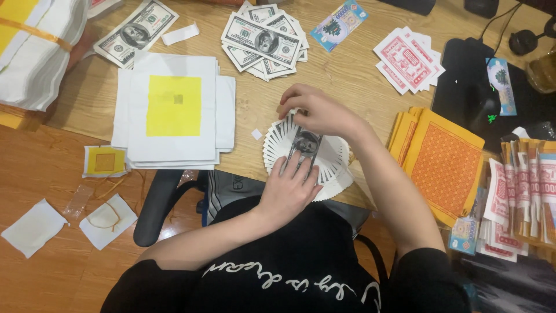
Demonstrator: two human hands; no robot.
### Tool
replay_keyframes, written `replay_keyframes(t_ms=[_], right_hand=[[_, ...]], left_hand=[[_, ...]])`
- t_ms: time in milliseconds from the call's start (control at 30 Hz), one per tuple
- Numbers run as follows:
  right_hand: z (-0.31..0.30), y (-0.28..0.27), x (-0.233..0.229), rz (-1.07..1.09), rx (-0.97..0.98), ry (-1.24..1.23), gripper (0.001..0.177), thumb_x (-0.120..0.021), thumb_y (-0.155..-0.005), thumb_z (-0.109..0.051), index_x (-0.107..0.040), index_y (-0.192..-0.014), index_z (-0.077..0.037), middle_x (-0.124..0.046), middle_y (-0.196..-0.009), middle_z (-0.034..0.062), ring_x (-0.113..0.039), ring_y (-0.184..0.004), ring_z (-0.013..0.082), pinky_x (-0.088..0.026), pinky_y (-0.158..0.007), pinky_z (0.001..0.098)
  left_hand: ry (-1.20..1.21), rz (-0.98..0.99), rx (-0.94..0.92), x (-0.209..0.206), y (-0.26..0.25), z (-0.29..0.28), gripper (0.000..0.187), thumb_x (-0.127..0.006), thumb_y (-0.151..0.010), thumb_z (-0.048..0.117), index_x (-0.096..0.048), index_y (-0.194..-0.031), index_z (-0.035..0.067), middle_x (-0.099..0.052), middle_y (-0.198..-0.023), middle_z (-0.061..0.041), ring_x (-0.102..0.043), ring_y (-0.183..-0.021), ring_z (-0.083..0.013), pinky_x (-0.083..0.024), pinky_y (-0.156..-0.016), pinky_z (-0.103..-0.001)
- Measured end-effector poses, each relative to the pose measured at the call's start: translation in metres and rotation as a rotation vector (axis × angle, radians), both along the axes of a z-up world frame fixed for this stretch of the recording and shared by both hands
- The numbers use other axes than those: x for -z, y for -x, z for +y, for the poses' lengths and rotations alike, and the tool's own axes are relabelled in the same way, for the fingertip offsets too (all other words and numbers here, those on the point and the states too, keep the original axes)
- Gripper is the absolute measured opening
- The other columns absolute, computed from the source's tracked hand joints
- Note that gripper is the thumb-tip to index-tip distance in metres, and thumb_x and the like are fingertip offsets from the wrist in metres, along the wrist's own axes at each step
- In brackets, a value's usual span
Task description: The person sits at a desk and repeatedly picks up stacks of paper money, fans them out, and places them back down. The person handles both green and blue paper bills, moving them between piles on the desk.
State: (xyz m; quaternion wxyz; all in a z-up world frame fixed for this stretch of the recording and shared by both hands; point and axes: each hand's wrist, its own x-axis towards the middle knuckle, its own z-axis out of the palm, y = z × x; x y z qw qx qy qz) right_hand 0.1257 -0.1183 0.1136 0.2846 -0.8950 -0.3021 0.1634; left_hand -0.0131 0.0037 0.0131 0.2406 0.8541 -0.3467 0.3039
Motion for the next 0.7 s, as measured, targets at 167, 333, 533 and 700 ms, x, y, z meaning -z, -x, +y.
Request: replay_keyframes(t_ms=[167, 333, 533, 700], right_hand=[[-0.012, 0.002, -0.011, -0.017, -0.055, 0.025, 0.013, -0.066, -0.079, -0.008, -0.072, -0.090, -0.012, -0.061, -0.119, 0.0101, -0.054, -0.119, 0.0338, -0.043, -0.100, 0.0478], [-0.015, 0.012, -0.031, 0.106, 0.006, 0.220, 0.020, -0.065, -0.084, -0.024, -0.071, -0.102, -0.019, -0.071, -0.101, 0.0020, -0.063, -0.109, 0.0259, -0.045, -0.098, 0.0437], [-0.036, 0.014, -0.037, 0.221, 0.140, 0.236, 0.053, -0.066, -0.078, -0.013, -0.055, -0.130, -0.015, -0.071, -0.105, 0.0148, -0.063, -0.108, 0.0366, -0.046, -0.097, 0.0495], [-0.046, 0.026, -0.062, 0.183, 0.158, 0.095, 0.053, -0.066, -0.079, -0.013, -0.056, -0.130, -0.018, -0.073, -0.096, 0.0084, -0.064, -0.099, 0.0293, -0.046, -0.096, 0.0435]], left_hand=[[-0.004, 0.015, 0.010, 0.001, 0.001, 0.001, 0.030, -0.064, -0.092, 0.027, -0.067, -0.106, 0.001, -0.061, -0.106, -0.022, -0.055, -0.113, -0.0409, -0.044, -0.089, -0.052], [-0.021, -0.010, 0.007, -0.004, 0.000, 0.002, 0.037, -0.067, -0.087, 0.029, -0.064, -0.111, 0.000, -0.060, -0.108, -0.022, -0.055, -0.114, -0.0405, -0.043, -0.097, -0.051], [0.004, 0.001, 0.003, 0.001, 0.001, 0.001, 0.035, -0.063, -0.092, 0.030, -0.065, -0.111, 0.001, -0.061, -0.109, -0.021, -0.055, -0.116, -0.0385, -0.040, -0.101, -0.052], [0.414, 0.161, 0.120, -0.020, -0.020, 0.014, 0.047, -0.065, -0.090, 0.021, -0.045, -0.129, 0.003, -0.045, -0.130, -0.018, -0.044, -0.125, -0.0375, -0.037, -0.105, -0.050]])
